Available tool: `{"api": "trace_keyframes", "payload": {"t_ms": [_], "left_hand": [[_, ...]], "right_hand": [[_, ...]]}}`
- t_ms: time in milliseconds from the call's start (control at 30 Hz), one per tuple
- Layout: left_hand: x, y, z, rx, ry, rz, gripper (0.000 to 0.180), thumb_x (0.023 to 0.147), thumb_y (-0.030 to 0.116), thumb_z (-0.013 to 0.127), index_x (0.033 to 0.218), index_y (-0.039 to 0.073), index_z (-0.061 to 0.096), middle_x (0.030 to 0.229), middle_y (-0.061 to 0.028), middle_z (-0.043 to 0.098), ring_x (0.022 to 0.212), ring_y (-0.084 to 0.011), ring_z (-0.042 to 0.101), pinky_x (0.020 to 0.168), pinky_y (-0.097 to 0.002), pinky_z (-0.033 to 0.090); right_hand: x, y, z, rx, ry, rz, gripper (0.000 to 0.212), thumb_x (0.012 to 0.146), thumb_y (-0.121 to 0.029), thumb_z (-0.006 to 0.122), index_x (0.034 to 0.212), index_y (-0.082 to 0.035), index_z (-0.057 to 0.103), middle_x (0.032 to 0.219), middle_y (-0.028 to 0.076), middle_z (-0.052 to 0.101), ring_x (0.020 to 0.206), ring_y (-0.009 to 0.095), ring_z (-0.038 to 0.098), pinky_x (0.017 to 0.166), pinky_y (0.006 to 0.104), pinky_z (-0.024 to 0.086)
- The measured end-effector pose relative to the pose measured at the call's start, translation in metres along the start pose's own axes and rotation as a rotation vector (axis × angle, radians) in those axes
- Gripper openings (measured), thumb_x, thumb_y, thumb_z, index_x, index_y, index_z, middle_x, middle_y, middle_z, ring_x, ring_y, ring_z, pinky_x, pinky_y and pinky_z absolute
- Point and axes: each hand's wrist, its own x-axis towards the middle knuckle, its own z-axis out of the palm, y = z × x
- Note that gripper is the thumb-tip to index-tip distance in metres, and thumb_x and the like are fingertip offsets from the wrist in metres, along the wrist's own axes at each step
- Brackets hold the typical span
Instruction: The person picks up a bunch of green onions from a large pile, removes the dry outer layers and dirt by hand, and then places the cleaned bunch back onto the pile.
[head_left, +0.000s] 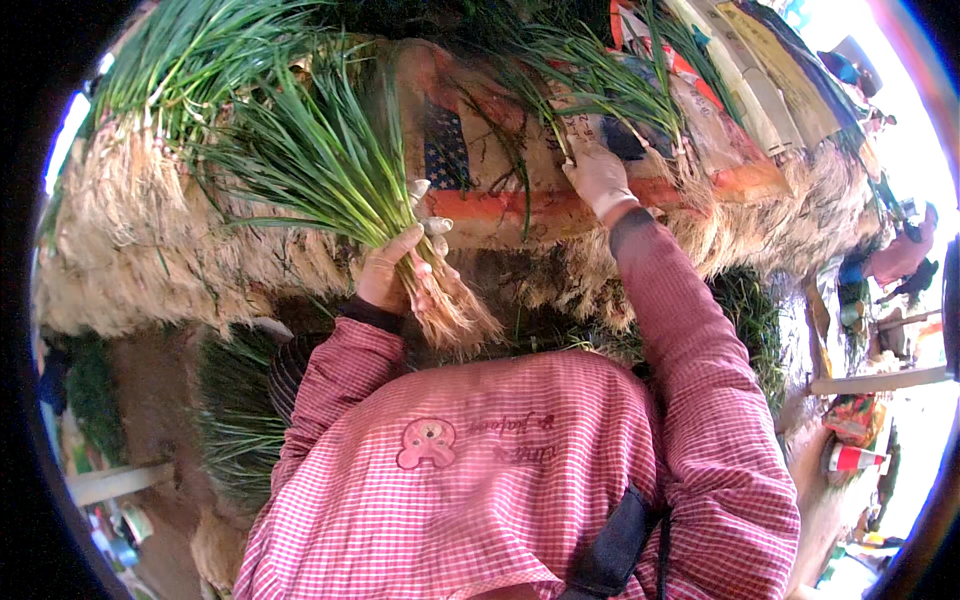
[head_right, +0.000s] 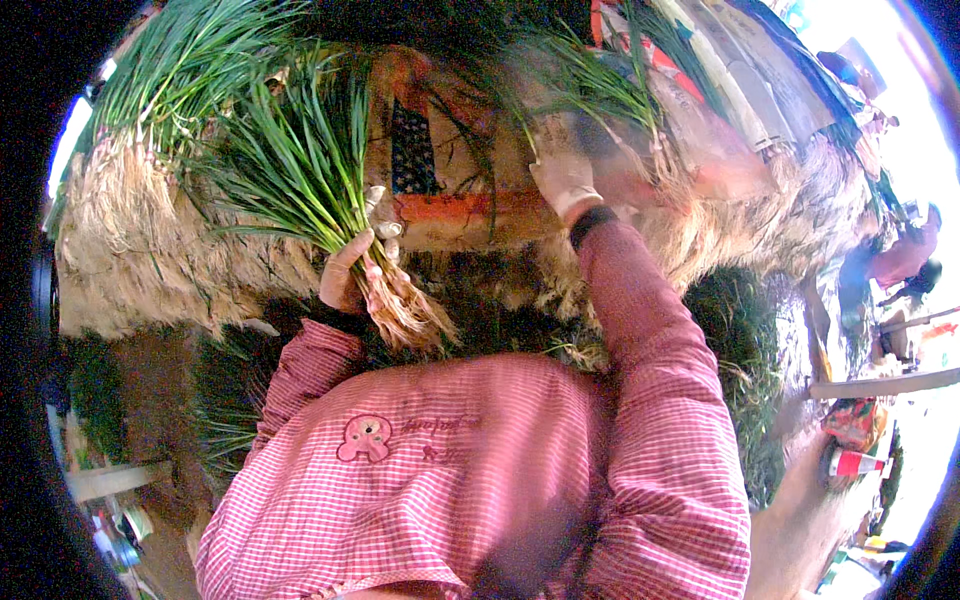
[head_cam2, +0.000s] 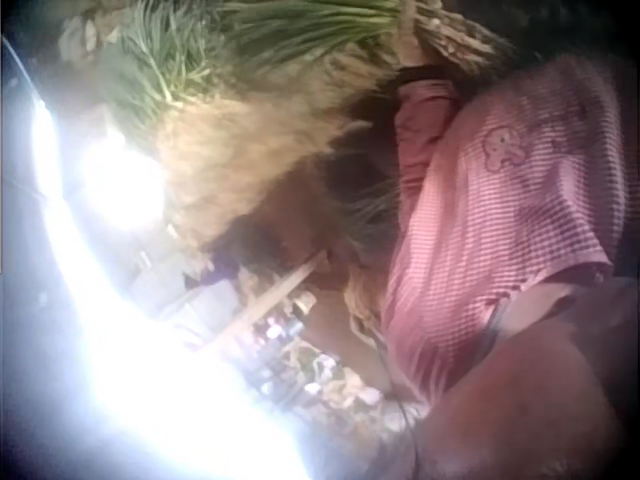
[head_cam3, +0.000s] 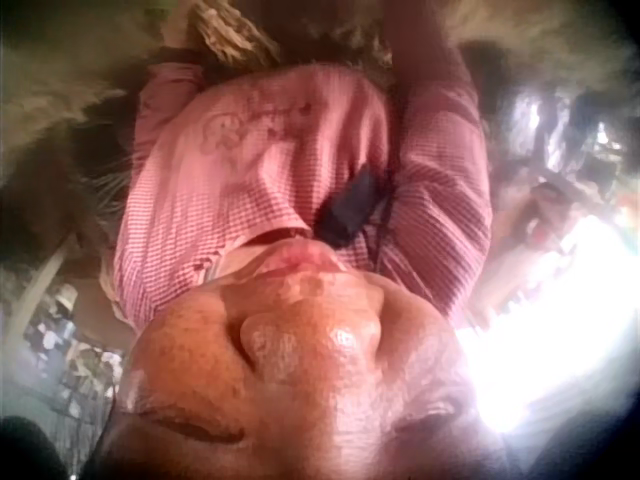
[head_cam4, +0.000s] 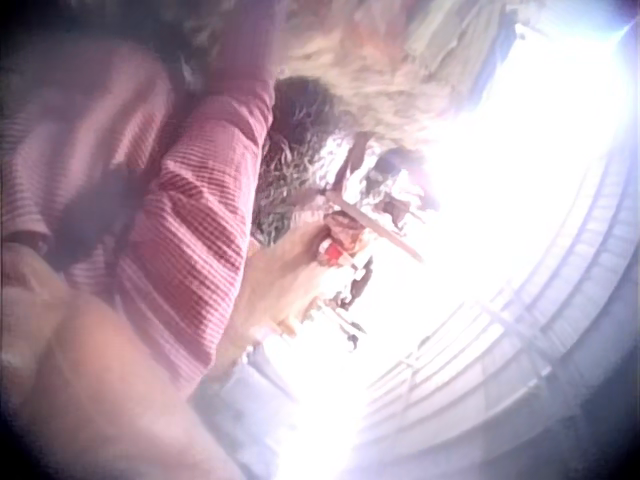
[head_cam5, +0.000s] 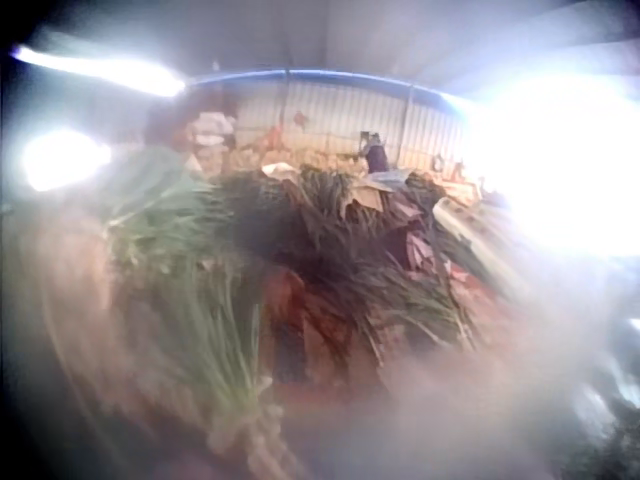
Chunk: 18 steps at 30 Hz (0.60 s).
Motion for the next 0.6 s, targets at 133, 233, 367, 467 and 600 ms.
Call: {"api": "trace_keyframes", "payload": {"t_ms": [133,233,367,467,600], "left_hand": [[-0.008,0.003,-0.007,-0.029,0.114,-0.073,0.037,0.088,0.012,0.062,0.125,0.003,0.057,0.093,-0.0104,0.066,0.072,-0.0258,0.067,0.063,-0.0435,0.062],[-0.001,0.006,-0.005,0.026,0.126,-0.161,0.04,0.087,0.008,0.059,0.126,0.0,0.055,0.104,-0.0141,0.068,0.073,-0.0268,0.068,0.064,-0.0433,0.062],[-0.015,0.006,-0.011,0.027,0.118,-0.241,0.017,0.087,0.013,0.064,0.098,0.002,0.059,0.079,-0.0121,0.064,0.057,-0.0238,0.063,0.049,-0.0359,0.053],[-0.009,-0.005,-0.01,0.186,0.354,-0.321,0.017,0.086,0.021,0.071,0.088,0.007,0.063,0.062,-0.0037,0.056,0.05,-0.0194,0.058,0.044,-0.0312,0.049],[-0.01,-0.004,-0.002,0.296,0.269,-0.367,0.029,0.088,0.023,0.071,0.11,0.004,0.071,0.09,-0.0037,0.07,0.06,-0.0123,0.058,0.047,-0.0276,0.049]], "right_hand": [[0.037,-0.006,0.002,0.494,-0.595,0.107,0.05,0.09,-0.025,0.063,0.135,-0.006,0.052,0.113,0.012,0.068,0.1,0.028,0.064,0.084,0.0379,0.052],[0.028,0.001,0.009,0.938,-0.505,0.339,0.035,0.092,-0.02,0.065,0.124,-0.006,0.062,0.09,0.003,0.068,0.082,0.014,0.061,0.073,0.028,0.047],[-0.032,-0.132,-0.082,1.025,-0.628,0.353,0.042,0.096,-0.041,0.061,0.118,-0.005,0.062,0.078,0.003,0.063,0.069,0.013,0.054,0.061,0.03,0.045],[-0.074,-0.176,-0.104,0.842,-0.44,-0.044,0.037,0.098,-0.037,0.057,0.113,-0.004,0.061,0.079,0.011,0.064,0.068,0.023,0.06,0.062,0.0362,0.049],[-0.097,-0.186,-0.077,0.556,-0.106,-0.383,0.027,0.097,-0.03,0.054,0.107,-0.007,0.064,0.088,0.016,0.067,0.077,0.033,0.066,0.063,0.0416,0.053]]}}
